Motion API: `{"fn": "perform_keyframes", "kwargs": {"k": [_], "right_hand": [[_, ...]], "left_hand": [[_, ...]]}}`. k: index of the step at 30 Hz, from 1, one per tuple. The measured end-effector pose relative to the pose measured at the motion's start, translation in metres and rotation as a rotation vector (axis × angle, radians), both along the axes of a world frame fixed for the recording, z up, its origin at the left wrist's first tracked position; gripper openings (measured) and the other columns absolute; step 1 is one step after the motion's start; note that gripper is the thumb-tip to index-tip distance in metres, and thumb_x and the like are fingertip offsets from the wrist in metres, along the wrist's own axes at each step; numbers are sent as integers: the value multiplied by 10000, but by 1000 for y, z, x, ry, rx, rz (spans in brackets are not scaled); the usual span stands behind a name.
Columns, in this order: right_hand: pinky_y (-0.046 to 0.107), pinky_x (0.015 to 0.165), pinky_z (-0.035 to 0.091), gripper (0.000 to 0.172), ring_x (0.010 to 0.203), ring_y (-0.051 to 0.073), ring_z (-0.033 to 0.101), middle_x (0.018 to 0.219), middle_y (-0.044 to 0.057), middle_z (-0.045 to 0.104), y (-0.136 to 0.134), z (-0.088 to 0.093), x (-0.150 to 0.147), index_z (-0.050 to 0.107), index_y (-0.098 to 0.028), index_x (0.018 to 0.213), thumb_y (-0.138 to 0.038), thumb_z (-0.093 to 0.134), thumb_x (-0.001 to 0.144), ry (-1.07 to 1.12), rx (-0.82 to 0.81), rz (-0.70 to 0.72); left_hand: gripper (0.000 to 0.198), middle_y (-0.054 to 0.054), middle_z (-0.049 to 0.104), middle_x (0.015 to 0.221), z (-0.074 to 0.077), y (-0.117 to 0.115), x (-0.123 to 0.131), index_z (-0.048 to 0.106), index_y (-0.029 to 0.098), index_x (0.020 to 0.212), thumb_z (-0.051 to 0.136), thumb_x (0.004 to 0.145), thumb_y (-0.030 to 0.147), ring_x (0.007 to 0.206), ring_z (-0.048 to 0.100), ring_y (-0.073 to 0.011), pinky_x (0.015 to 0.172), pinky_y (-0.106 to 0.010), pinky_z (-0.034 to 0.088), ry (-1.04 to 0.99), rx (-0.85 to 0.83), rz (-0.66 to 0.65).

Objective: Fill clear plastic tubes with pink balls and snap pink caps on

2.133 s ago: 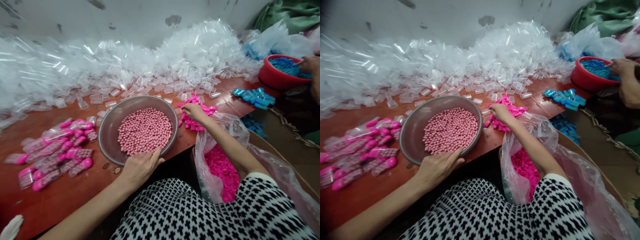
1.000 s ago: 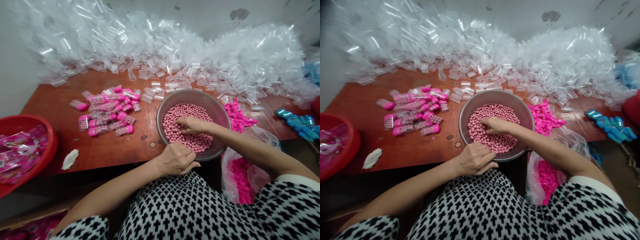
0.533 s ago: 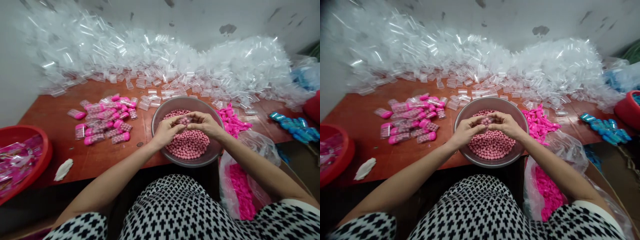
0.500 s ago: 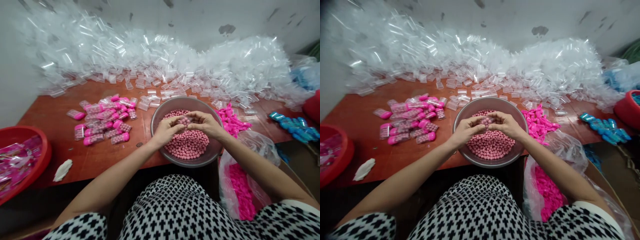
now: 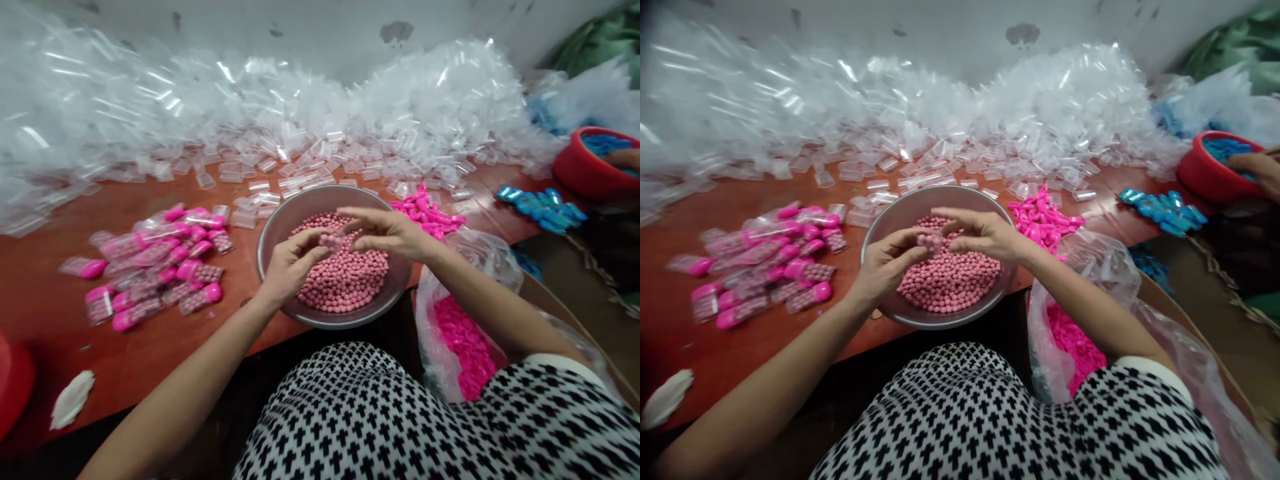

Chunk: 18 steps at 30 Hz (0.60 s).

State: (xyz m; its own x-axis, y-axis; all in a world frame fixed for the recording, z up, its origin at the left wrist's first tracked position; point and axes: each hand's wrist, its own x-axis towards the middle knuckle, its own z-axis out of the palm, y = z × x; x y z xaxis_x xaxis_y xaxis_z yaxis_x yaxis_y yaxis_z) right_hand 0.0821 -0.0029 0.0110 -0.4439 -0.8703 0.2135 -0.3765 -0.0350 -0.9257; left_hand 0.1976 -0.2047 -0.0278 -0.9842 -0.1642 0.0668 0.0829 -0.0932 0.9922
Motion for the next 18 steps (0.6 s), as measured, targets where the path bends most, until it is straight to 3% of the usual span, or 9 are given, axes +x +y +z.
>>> {"fn": "perform_keyframes", "kwargs": {"k": [2,4,8,13,15,18], "right_hand": [[280,773,586,490,856,133,709,1078,35,745,22,5,-11,607,-255,1327,-334,720,857,-54,-27,-133],[263,744,572,375,804,126,695,996,38,745,53,7,-24,688,-203,1177,-351,735,835,-2,-23,-330],[271,665,532,223,697,140,660,825,35,725,116,-5,-36,738,-156,961,-332,678,839,152,241,-585],[318,720,474,177,760,212,674,843,80,756,163,-36,-29,772,-167,917,-221,621,843,541,807,-610],[320,739,466,200,831,237,685,917,98,767,175,-48,-26,777,-177,956,-207,606,856,647,913,-587],[314,746,468,218,882,246,687,983,107,765,188,-64,-22,767,-178,1007,-207,601,870,689,935,-535]], "left_hand": [[384,-72,753,1029,1,0,0,718,170,1047,821,734,367,956,711,-204,904,-346,590,-20,38,30],[383,-68,744,1055,2,2,0,696,182,1046,822,740,374,937,716,-187,879,-333,605,-23,75,55],[409,-78,745,1023,7,9,-2,680,170,1018,832,728,414,925,720,-194,895,-363,611,-69,22,-53],[430,-81,743,1050,9,15,-3,683,180,1058,819,743,440,943,720,-206,876,-373,624,-90,10,-94],[429,-87,738,1080,9,15,-2,694,181,1068,824,742,427,967,712,-209,866,-359,629,-118,-7,-113],[388,-69,732,1090,8,14,1,719,198,1078,819,759,395,958,699,-178,852,-305,631,-145,0,-127]]}}
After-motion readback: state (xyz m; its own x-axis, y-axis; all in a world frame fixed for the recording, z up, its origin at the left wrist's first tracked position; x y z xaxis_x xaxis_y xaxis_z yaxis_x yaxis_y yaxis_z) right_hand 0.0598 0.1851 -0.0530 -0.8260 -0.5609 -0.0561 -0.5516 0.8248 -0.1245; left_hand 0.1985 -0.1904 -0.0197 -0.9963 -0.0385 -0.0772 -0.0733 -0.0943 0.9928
